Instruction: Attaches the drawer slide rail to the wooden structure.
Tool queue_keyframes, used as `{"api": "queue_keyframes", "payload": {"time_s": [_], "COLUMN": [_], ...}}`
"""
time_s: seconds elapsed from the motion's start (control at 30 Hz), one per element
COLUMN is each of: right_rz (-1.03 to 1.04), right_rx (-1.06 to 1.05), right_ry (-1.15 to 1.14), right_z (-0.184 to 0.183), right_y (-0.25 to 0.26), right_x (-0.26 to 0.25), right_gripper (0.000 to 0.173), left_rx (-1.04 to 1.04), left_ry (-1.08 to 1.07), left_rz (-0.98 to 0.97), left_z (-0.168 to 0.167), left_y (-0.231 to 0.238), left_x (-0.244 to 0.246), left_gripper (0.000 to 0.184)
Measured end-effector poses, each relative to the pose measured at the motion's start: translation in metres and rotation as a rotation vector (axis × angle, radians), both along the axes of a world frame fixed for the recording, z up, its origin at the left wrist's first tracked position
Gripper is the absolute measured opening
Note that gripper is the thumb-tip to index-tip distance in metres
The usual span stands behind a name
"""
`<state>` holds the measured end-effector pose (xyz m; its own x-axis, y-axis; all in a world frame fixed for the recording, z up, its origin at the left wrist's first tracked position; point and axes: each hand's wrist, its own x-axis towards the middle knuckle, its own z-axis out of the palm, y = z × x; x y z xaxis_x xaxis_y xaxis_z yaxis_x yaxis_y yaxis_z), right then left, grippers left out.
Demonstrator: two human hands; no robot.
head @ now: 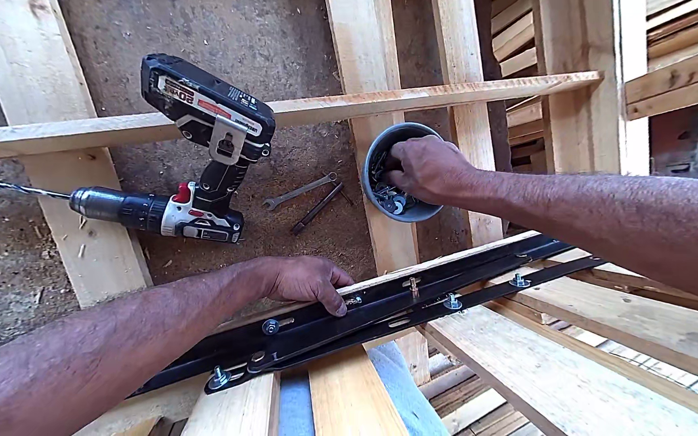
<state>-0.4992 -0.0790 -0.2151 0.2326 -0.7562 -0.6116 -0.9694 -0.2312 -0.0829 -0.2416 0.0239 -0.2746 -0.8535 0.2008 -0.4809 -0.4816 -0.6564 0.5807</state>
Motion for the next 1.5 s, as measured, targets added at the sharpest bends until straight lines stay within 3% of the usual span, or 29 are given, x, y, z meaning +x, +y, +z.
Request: {"api": "queue_keyframes", "payload": {"time_s": [0.17,0.3,0.4,0.47,0.53,0.67,0.8,0.93,1.07,1.4,1.5], "right_rz": [0.025,0.055,0.168,0.215,0.265,0.274,0.279,0.327,0.317,0.513,0.495], "right_rx": [-0.036,-0.005,0.259,0.532,0.645,0.643,0.667,0.616,0.6,0.497,0.523], "right_ry": [-0.069,-0.162,-0.413,-0.433,-0.376,-0.396,-0.449,-0.388,-0.396,-0.261,-0.239], "right_z": [0.002,0.041,0.059,0.057,0.043,0.027,0.026,0.027,0.024,0.031,0.049], "right_y": [-0.005,-0.003,0.022,0.047,0.07,0.084,0.08,0.089,0.093,0.089,0.065], "right_x": [-0.005,0.002,0.027,0.047,0.056,0.049,0.05,0.052,0.053,0.059,0.057], "right_gripper": [0.019,0.021,0.017,0.017,0.019,0.022,0.023,0.022,0.021,0.021,0.021], "left_rx": [-0.001,-0.045,-0.039,-0.009,-0.006,0.036,-0.014,0.0,-0.145,-0.359,-0.401], "left_ry": [0.004,-0.005,0.011,0.025,0.053,0.058,0.058,0.046,0.036,-0.038,-0.061], "left_rz": [-0.002,-0.011,0.006,0.036,0.043,0.054,0.068,0.052,0.091,0.071,0.046], "left_z": [0.0,0.001,0.001,0.001,-0.002,-0.006,-0.006,-0.005,-0.001,0.001,0.007], "left_y": [-0.002,-0.002,0.0,0.001,0.002,0.004,0.006,0.004,0.011,0.016,0.014], "left_x": [-0.001,-0.001,0.0,0.0,0.0,0.0,0.002,0.001,0.0,-0.006,-0.009], "left_gripper": [0.019,0.017,0.02,0.022,0.026,0.033,0.019,0.022,0.011,0.016,0.018]}}
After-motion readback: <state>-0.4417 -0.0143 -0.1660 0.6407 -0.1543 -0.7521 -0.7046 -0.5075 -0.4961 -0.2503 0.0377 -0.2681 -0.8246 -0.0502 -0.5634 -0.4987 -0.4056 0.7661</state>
